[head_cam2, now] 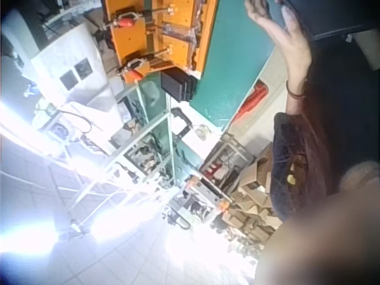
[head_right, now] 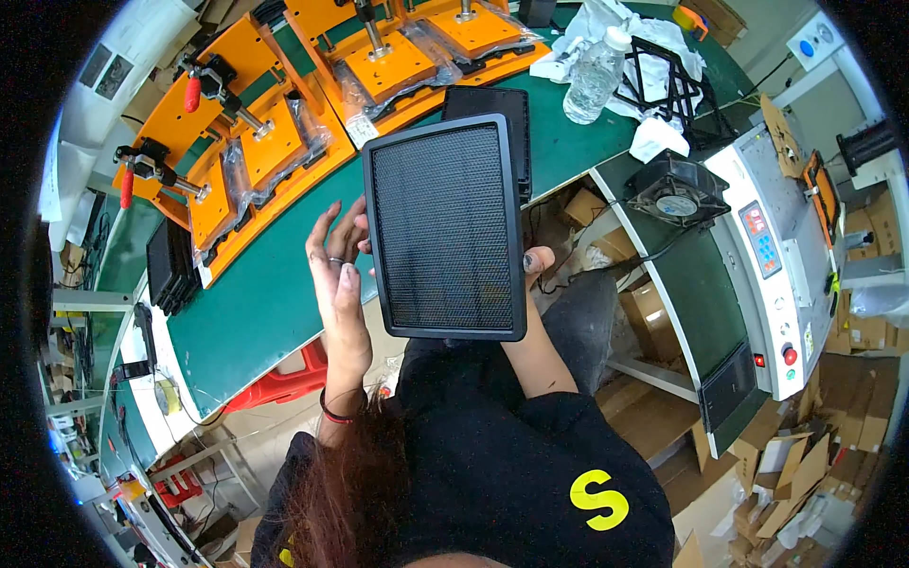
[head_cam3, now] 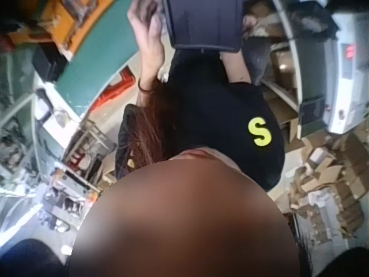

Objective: The person assembles black electronic devices by placing them into orange clamping jigs and operating a lever. They also use a press machine to attach black frames to the devices and wipe the surfaces with a cloth. The person handles the devices one at a time, moving them between the jig, the press, and a stack on the table.

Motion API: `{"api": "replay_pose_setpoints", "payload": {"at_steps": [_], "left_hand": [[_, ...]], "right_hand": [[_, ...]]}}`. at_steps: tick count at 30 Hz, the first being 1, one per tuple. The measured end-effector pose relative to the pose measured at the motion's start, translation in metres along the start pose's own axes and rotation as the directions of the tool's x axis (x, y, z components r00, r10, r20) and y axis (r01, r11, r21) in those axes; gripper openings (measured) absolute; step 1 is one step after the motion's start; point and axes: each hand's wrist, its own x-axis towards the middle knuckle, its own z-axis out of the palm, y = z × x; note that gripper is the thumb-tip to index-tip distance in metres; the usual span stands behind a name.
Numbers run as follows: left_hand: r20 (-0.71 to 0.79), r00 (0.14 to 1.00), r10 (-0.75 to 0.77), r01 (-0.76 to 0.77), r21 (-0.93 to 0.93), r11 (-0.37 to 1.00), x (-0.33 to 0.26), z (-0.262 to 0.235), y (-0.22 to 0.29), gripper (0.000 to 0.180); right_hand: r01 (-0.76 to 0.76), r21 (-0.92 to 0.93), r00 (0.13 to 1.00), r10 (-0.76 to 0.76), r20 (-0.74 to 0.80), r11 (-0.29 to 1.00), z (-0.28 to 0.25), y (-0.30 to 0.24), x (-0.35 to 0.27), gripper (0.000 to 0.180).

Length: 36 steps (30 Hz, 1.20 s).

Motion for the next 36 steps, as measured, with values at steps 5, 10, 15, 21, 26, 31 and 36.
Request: {"api": "replay_pose_setpoints", "payload": {"at_steps": [5,10,15,21,26,31,36], "left_hand": [[0.072,0.997,0.022,-0.027,0.061,0.998,0.005,0.004,0.004,0.083],[0.040,0.993,-0.107,0.113,-0.184,0.976,0.015,-0.018,-0.015,0.080],[-0.118,0.968,-0.222,0.190,-0.232,0.954,0.036,-0.017,-0.057,0.072],[-0.108,0.994,-0.034,0.022,-0.110,0.994,0.058,0.041,-0.081,0.049],[0.268,0.961,0.065,0.035,-0.351,0.936,0.099,0.056,-0.041,0.075],[-0.073,0.996,0.048,-0.067,-0.287,0.956,0.164,0.058,-0.043,0.072],[0.443,0.887,-0.132,0.360,-0.482,0.799,0.187,0.052,-0.055,0.067]], "right_hand": [[0.017,-0.272,0.986,-0.061,-0.153,0.962,-0.003,-0.007,-0.009,0.127],[-0.152,-0.915,0.964,-0.148,-0.221,0.375,0.018,-0.017,-0.015,0.131],[-0.399,-0.848,0.869,-0.151,-0.471,0.348,0.041,-0.069,-0.024,0.132],[-0.510,-0.855,0.834,-0.298,-0.465,-0.096,0.003,-0.147,0.025,0.112],[-0.589,-0.744,0.804,-0.314,-0.504,-0.314,0.003,-0.150,0.057,0.103],[-0.653,-0.740,0.732,-0.381,-0.564,-0.159,0.008,-0.141,0.073,0.112],[-0.376,-0.648,0.770,-0.165,-0.616,0.662,-0.002,-0.145,0.065,0.093]]}}
